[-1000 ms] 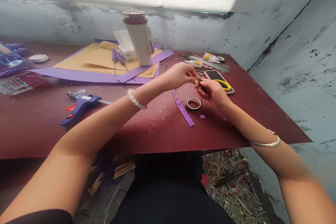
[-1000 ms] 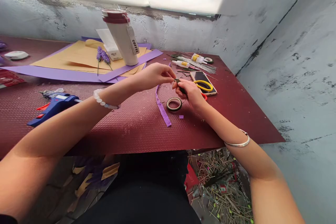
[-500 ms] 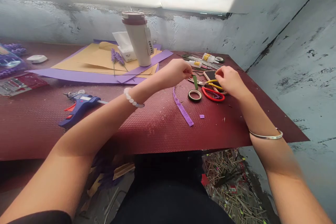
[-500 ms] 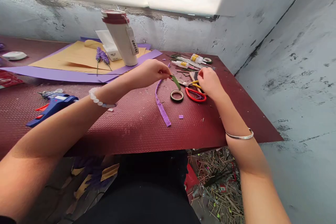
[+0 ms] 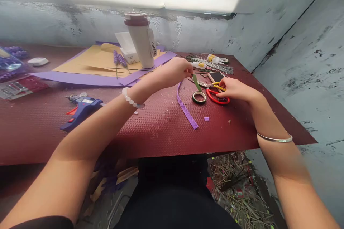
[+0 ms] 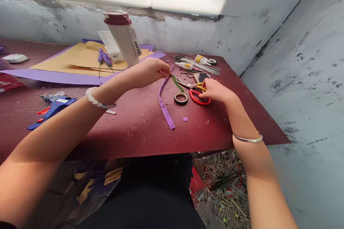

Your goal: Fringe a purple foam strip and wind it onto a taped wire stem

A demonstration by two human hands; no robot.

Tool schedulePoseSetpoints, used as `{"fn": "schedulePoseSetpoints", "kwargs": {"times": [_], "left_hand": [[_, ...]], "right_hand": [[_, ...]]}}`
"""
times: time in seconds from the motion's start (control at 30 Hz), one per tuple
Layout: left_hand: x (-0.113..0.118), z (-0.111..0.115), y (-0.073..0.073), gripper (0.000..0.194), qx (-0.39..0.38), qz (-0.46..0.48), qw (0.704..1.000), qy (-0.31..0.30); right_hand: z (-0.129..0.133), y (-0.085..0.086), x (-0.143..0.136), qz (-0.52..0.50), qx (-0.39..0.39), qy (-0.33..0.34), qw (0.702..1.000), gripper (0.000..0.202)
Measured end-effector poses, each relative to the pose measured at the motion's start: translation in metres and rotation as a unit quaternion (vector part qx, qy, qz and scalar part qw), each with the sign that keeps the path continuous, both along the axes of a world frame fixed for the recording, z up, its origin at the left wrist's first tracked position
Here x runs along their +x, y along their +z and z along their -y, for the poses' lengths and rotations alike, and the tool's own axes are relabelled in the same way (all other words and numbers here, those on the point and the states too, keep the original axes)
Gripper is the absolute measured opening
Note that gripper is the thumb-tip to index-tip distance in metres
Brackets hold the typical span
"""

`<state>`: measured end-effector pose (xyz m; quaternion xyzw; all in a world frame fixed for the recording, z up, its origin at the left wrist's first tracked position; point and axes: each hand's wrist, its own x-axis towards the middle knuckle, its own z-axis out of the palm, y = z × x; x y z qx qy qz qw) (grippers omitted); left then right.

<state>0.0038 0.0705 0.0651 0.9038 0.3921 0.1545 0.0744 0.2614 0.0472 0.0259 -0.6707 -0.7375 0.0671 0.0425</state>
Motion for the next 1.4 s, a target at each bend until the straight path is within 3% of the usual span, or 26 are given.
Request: {"fn": "schedulePoseSetpoints", "kwargs": {"times": [0.13, 0.23, 0.33, 0.43, 0.67, 0.87, 1.17, 1.4], "left_hand": [[0.000, -0.002, -0.003, 0.033, -0.012, 0.005, 1.000, 0.002], [-0.001, -0.002, -0.004, 0.031, -0.013, 0.006, 1.000, 0.009], [-0.002, -0.002, -0.002, 0.029, -0.023, 0.006, 0.999, 0.023], [-0.003, -0.001, -0.001, 0.029, -0.037, 0.006, 0.999, 0.035], [-0.004, -0.004, 0.000, 0.031, -0.050, 0.009, 0.998, 0.037], [-0.005, -0.004, 0.003, 0.033, -0.065, 0.016, 0.997, 0.037], [-0.005, -0.008, 0.002, 0.030, -0.084, -0.005, 0.996, 0.034], [-0.006, -0.006, 0.005, 0.029, -0.086, -0.019, 0.996, 0.034]], "right_hand": [[0.004, -0.002, -0.009, 0.041, -0.008, -0.017, 0.999, 0.023], [0.006, -0.003, -0.012, 0.074, 0.064, -0.004, 0.995, 0.025], [0.007, 0.002, -0.009, 0.085, 0.137, -0.040, 0.986, 0.031], [0.011, 0.012, 0.000, 0.063, 0.164, -0.073, 0.982, 0.016], [0.020, 0.022, 0.016, -0.053, 0.121, 0.014, 0.991, 0.009], [0.023, 0.018, 0.009, -0.108, 0.096, 0.044, 0.989, 0.020], [0.022, 0.014, 0.005, -0.126, 0.093, 0.084, 0.984, 0.017], [0.023, 0.016, 0.001, -0.136, 0.095, 0.077, 0.983, 0.014]]}}
